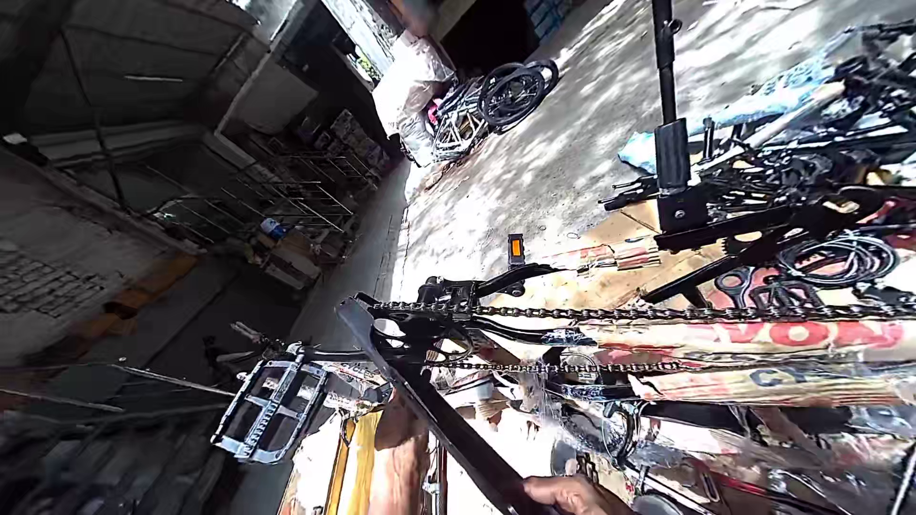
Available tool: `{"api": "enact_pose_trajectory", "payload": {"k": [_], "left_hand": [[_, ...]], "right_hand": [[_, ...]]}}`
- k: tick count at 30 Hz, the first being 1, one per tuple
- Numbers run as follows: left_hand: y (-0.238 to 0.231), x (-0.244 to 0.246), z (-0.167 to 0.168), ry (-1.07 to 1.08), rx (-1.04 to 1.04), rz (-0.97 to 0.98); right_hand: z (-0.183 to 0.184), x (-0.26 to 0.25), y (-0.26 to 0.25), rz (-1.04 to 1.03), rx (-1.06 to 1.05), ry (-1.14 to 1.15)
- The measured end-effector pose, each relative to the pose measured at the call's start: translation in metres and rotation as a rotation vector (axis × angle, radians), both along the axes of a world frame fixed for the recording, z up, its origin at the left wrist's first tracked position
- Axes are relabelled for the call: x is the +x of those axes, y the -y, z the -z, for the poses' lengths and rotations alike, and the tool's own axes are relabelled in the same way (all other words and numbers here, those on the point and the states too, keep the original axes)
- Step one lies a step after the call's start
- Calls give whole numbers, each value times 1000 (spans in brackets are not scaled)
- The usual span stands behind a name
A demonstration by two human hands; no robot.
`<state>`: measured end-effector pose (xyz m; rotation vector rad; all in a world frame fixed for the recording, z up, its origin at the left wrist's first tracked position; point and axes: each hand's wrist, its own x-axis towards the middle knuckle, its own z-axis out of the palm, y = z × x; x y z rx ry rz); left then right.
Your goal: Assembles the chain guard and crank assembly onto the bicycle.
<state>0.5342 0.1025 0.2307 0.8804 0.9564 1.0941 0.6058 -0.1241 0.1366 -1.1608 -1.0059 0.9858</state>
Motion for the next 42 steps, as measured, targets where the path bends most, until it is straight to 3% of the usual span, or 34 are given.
{"api": "enact_pose_trajectory", "payload": {"k": [8,11,14,17,19,25,37,40,42], "left_hand": [[5,5,12,-54,143,-74],[26,-10,4,-136,220,64],[16,-24,18,-1,293,129],[50,17,-10,-28,102,-169],[49,22,-16,-110,54,-228],[-45,-19,36,75,45,-55],[-53,-25,42,106,157,135],[-3,-2,9,-78,55,15],[3,-3,7,-104,106,32]], "right_hand": [[-15,23,2,-30,-111,180],[-7,22,-3,-22,-96,175],[-5,23,-5,-17,-116,181],[-1,33,-7,-51,-110,157],[1,37,-7,-86,-105,138],[1,40,-10,-112,-64,134],[1,40,-10,-121,-57,144],[4,42,-10,-120,-48,136],[4,43,-10,-136,-63,121]]}}
